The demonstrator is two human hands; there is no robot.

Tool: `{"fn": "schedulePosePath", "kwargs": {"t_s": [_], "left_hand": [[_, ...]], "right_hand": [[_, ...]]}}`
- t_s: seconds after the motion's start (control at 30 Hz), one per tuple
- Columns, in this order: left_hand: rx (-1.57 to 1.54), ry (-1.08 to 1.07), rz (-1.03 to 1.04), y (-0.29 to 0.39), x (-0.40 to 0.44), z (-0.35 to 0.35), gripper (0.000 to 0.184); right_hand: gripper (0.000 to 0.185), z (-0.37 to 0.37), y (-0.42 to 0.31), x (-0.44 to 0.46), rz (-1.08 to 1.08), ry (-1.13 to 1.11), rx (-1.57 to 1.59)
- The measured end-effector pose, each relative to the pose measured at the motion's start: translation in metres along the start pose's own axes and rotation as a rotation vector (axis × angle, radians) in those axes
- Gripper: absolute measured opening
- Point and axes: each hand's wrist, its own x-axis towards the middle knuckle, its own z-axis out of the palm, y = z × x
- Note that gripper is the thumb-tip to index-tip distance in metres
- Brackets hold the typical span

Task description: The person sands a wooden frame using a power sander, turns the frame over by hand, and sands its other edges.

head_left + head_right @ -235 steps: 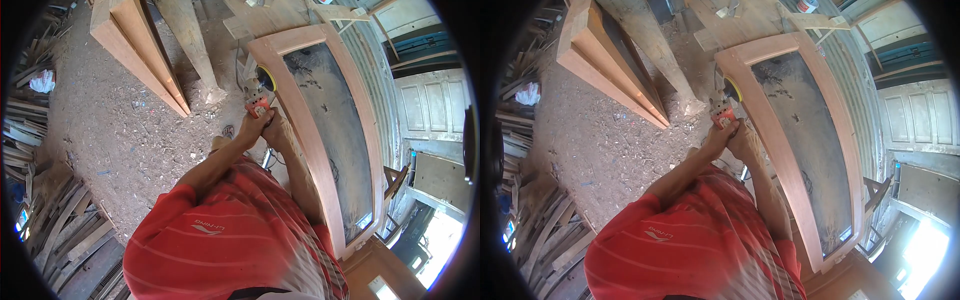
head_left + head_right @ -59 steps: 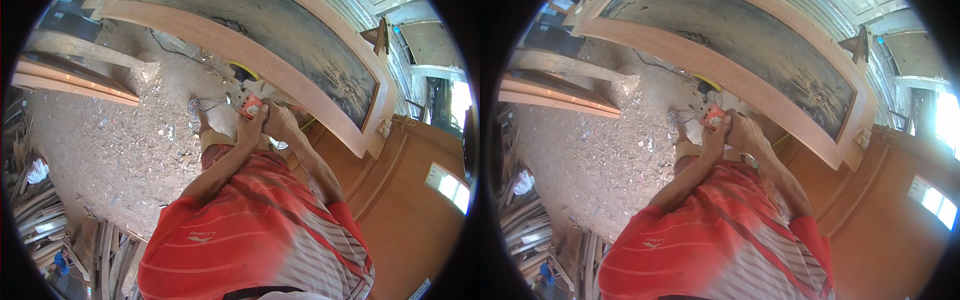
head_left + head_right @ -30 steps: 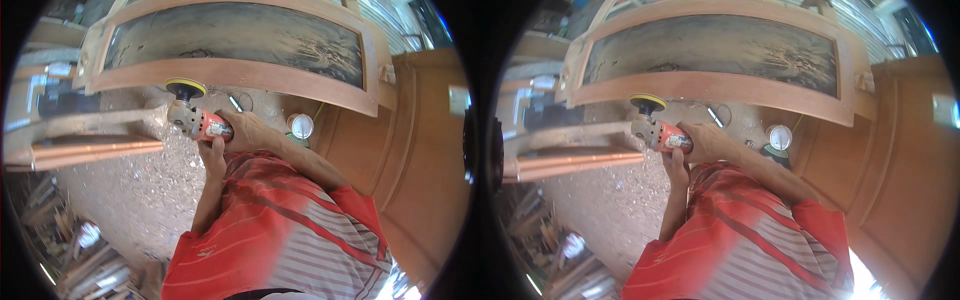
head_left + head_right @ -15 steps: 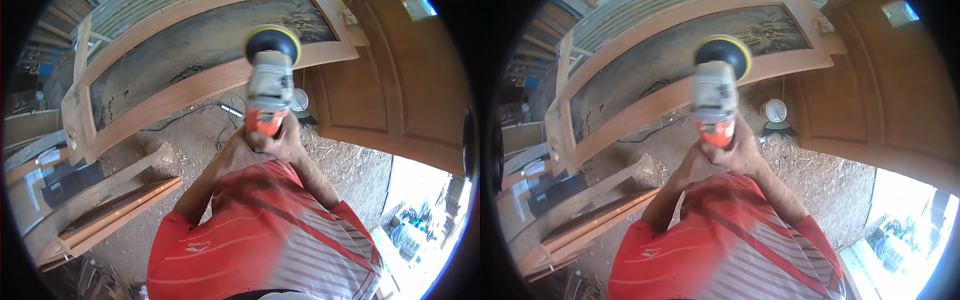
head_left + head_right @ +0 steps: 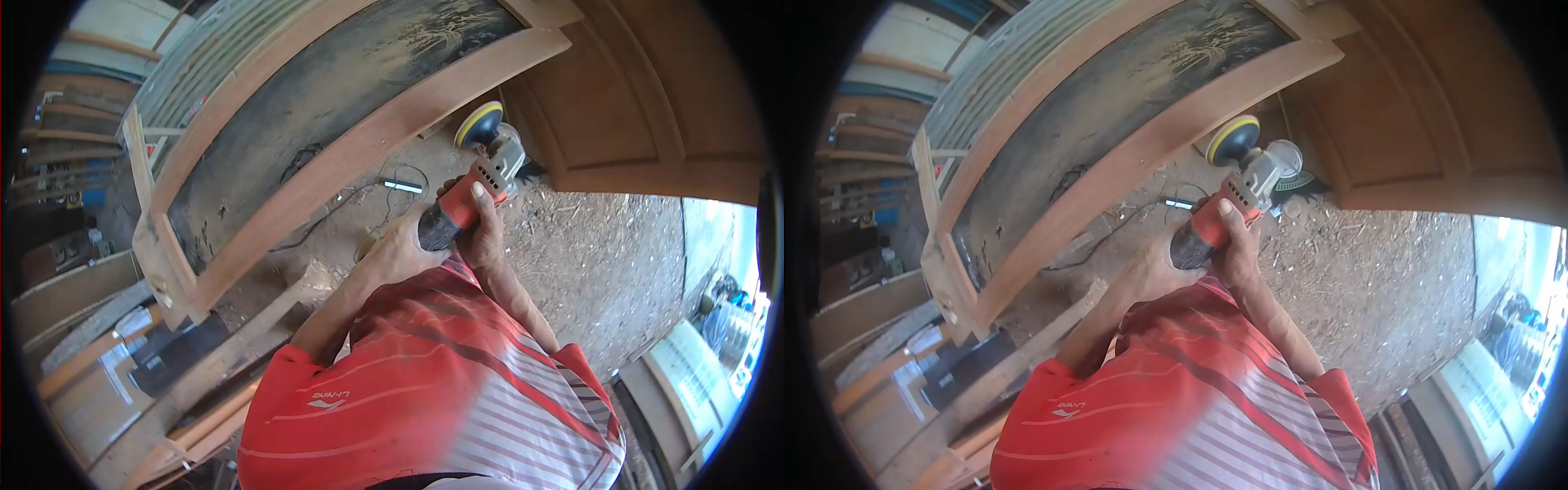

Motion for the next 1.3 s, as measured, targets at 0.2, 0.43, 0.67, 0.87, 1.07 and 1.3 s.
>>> {"fn": "schedulePosePath", "kwargs": {"t_s": [0.2, 0.43, 0.67, 0.87, 1.07, 1.3], "left_hand": [[0.294, -0.064, -0.115, -0.031, -0.029, -0.040, 0.072], [0.432, -0.069, -0.140, -0.059, -0.056, -0.091, 0.069], [0.470, -0.089, -0.097, -0.064, -0.046, -0.103, 0.072], [0.503, -0.098, -0.187, -0.048, -0.021, -0.094, 0.074], [0.420, -0.079, -0.083, -0.014, 0.029, -0.079, 0.071], [0.399, -0.066, -0.016, -0.003, 0.050, -0.070, 0.068]], "right_hand": [[0.059, 0.017, 0.086, -0.009, 0.165, 0.097, 0.326], [0.051, 0.059, 0.144, -0.010, 0.201, 0.120, 0.562], [0.049, 0.059, 0.155, 0.009, 0.187, 0.099, 0.603], [0.049, 0.050, 0.132, 0.027, 0.258, 0.119, 0.616], [0.048, 0.024, 0.088, 0.066, 0.169, 0.119, 0.504], [0.048, 0.016, 0.064, 0.077, 0.115, 0.105, 0.474]]}}
